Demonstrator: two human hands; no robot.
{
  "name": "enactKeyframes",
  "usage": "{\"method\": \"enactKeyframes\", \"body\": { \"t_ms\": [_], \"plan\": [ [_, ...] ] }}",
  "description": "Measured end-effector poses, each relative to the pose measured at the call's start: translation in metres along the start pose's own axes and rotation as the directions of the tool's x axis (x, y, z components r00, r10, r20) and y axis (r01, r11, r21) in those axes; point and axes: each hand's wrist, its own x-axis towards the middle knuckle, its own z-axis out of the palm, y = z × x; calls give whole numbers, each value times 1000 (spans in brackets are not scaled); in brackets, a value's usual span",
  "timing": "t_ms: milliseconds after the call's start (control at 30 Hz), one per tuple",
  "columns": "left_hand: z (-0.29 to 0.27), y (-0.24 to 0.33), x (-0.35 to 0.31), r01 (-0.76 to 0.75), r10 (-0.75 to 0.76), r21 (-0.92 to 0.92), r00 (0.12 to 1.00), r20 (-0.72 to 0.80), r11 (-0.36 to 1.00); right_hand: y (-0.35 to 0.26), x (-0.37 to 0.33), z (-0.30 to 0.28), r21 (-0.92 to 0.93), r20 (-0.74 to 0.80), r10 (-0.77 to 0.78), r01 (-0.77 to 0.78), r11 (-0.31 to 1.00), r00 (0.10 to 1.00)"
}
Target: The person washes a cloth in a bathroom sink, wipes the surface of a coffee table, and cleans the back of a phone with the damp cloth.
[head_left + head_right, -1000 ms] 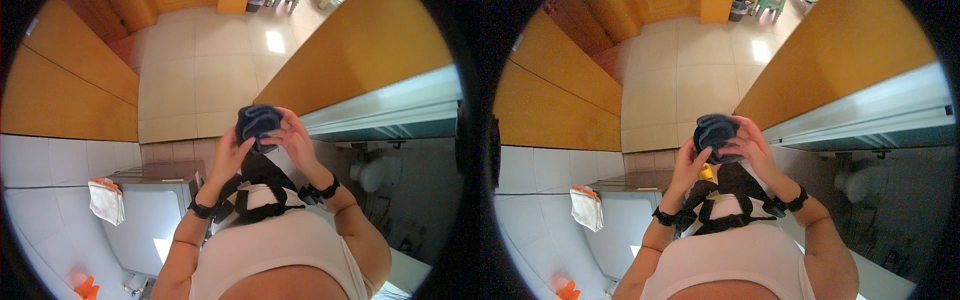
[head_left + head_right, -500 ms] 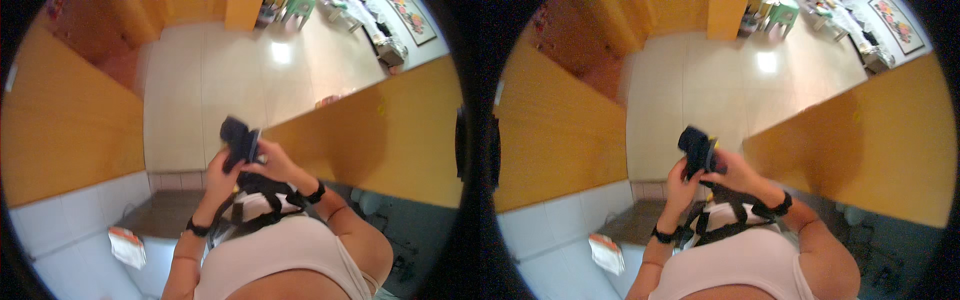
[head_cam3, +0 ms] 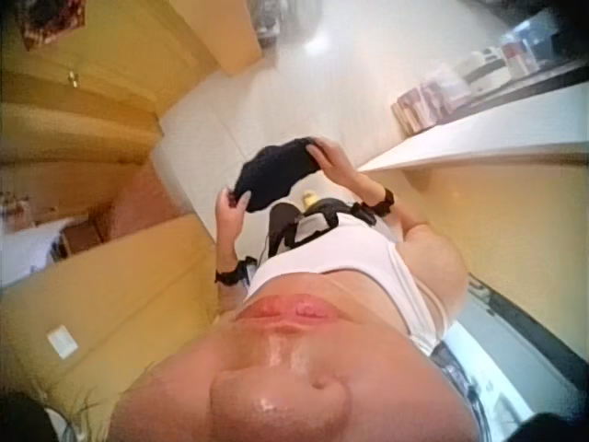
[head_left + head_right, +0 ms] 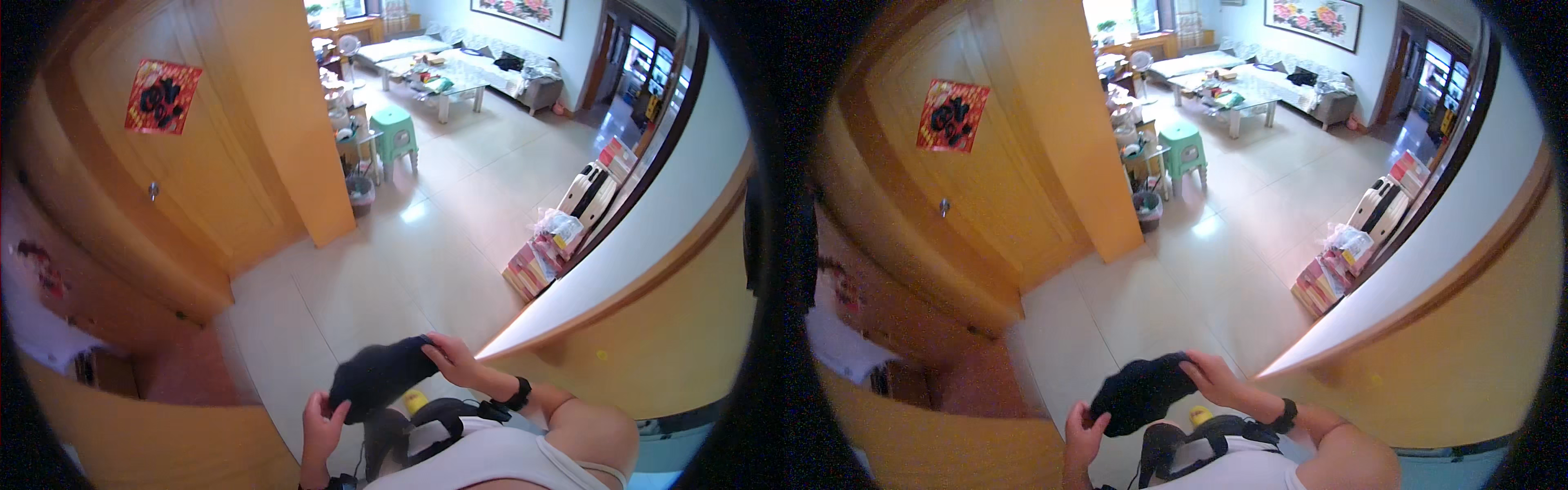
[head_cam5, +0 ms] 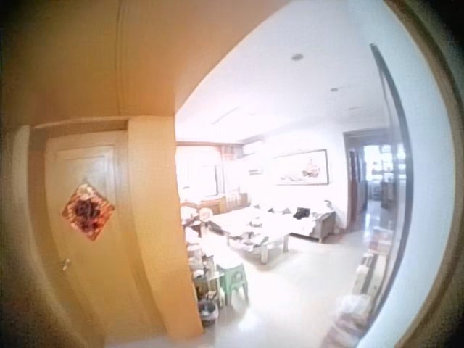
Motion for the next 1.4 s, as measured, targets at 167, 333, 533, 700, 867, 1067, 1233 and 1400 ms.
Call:
{"method": "enactKeyframes", "body": {
  "t_ms": [167,333,533,700,867,1067,1233,1400],
  "plan": [
    [-18,-11,104,78,-88,42,925,368,996,11,55,6,-223,-30,120,-124,967,992],
    [-39,-36,201,162,-65,-72,706,705,984,30,102,5,-100,-203,210,-234,967,956],
    [-28,-32,276,115,-268,245,264,927,963,0,147,-5,323,48,290,-290,901,956],
    [-2,-36,354,246,-155,23,536,830,969,29,180,-40,133,-114,384,-369,920,916],
    [39,-12,437,326,-131,-130,667,734,936,64,228,-91,238,-295,382,-320,917,876],
    [123,-18,549,34,-208,212,402,892,977,98,290,-174,178,-278,299,-257,950,913],
    [189,108,599,20,-171,189,527,832,982,93,337,-251,85,-390,238,-223,971,890],
    [251,150,671,-93,-129,269,700,702,959,108,387,-316,62,-421,323,-328,942,848]
  ]
}}
